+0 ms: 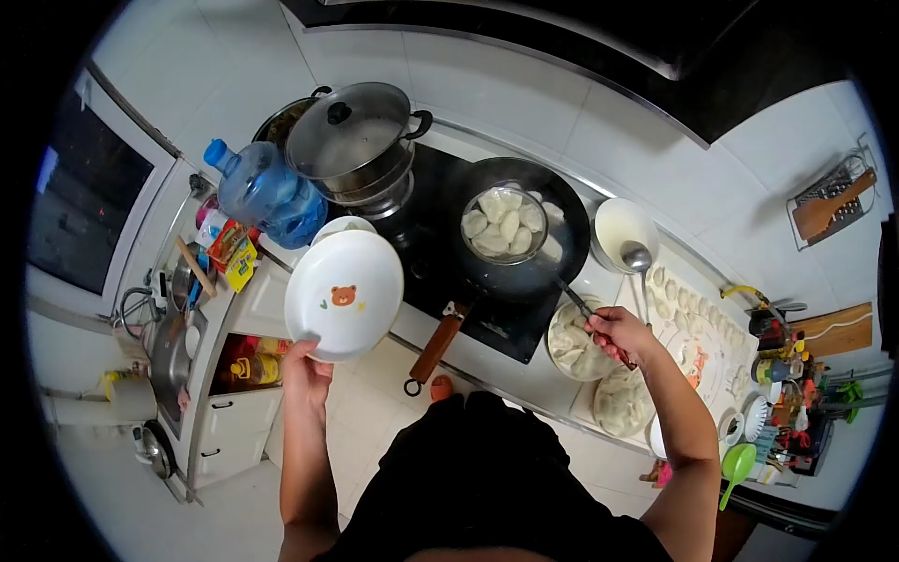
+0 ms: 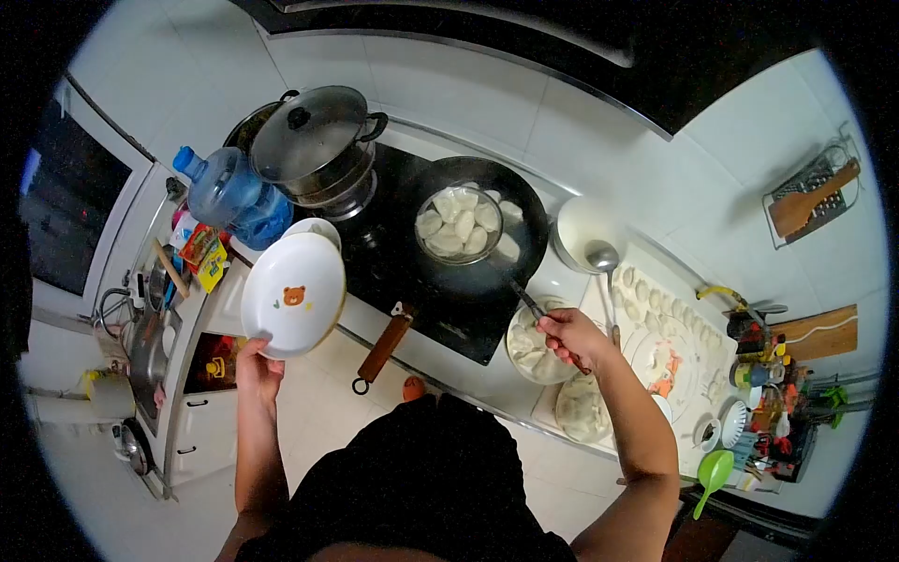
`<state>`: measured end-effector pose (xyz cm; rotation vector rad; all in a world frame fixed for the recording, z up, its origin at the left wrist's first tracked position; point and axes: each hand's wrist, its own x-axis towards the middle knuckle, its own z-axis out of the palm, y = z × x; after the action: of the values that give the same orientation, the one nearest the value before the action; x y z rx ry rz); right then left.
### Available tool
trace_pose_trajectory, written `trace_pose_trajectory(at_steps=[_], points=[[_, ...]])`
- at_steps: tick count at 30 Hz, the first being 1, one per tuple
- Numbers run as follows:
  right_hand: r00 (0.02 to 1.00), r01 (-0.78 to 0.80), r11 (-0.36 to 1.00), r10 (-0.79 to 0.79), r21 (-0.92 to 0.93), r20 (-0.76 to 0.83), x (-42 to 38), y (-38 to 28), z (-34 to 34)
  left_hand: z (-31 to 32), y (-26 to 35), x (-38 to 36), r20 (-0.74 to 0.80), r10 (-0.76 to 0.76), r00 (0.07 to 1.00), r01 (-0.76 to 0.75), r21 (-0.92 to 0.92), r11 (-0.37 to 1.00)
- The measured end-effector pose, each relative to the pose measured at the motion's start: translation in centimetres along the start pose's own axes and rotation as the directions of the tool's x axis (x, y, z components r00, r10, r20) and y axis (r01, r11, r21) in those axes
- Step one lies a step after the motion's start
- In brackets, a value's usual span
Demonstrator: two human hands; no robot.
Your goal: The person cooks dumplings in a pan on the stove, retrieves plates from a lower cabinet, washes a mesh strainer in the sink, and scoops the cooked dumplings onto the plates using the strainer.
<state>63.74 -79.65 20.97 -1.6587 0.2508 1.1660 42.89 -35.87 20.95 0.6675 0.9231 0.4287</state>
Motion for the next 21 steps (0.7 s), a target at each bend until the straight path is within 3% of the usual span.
trace_pose_trajectory(at_steps=[1,4,5,7,14,17,21], points=[[0.997,-0.001,1.000,-0.001,-0.025,-0.073,-0.8,-0.2,0.3,-0.4,-0.5,0.7,0.002,-0.002,1.000,0.002,-0.001,1.000],[0.987,0.055,0.993,-0.070,-0.106,-0.144,-2.6,0.1,0.4,-3.6,-2.6,5.8,0.258,-0.220,0.941,0.211,0.063,0.975],[0.986,0.055,0.993,-0.071,-0.104,-0.151,-3.1,0.2,0.4,-1.9,-2.7,4.6,0.264,-0.224,0.938,0.215,0.065,0.974],[0.963,0.087,0.970,-0.141,-0.227,-0.231,-3.8,0.4,0.5,3.3,-2.6,1.2,0.227,-0.182,0.957,0.168,0.081,0.983],[0.937,0.128,0.977,-0.175,-0.168,-0.301,-4.7,1.7,1.2,5.6,-3.0,2.4,0.320,-0.135,0.938,0.119,0.068,0.991],[0.901,0.178,0.949,-0.264,-0.261,-0.345,-4.7,2.6,2.4,5.9,-2.8,2.9,0.341,-0.114,0.933,0.090,0.086,0.992],[0.883,0.252,0.951,-0.303,-0.181,-0.358,-4.2,3.5,3.7,6.5,-2.9,3.3,0.338,-0.068,0.939,0.019,0.148,0.989]])
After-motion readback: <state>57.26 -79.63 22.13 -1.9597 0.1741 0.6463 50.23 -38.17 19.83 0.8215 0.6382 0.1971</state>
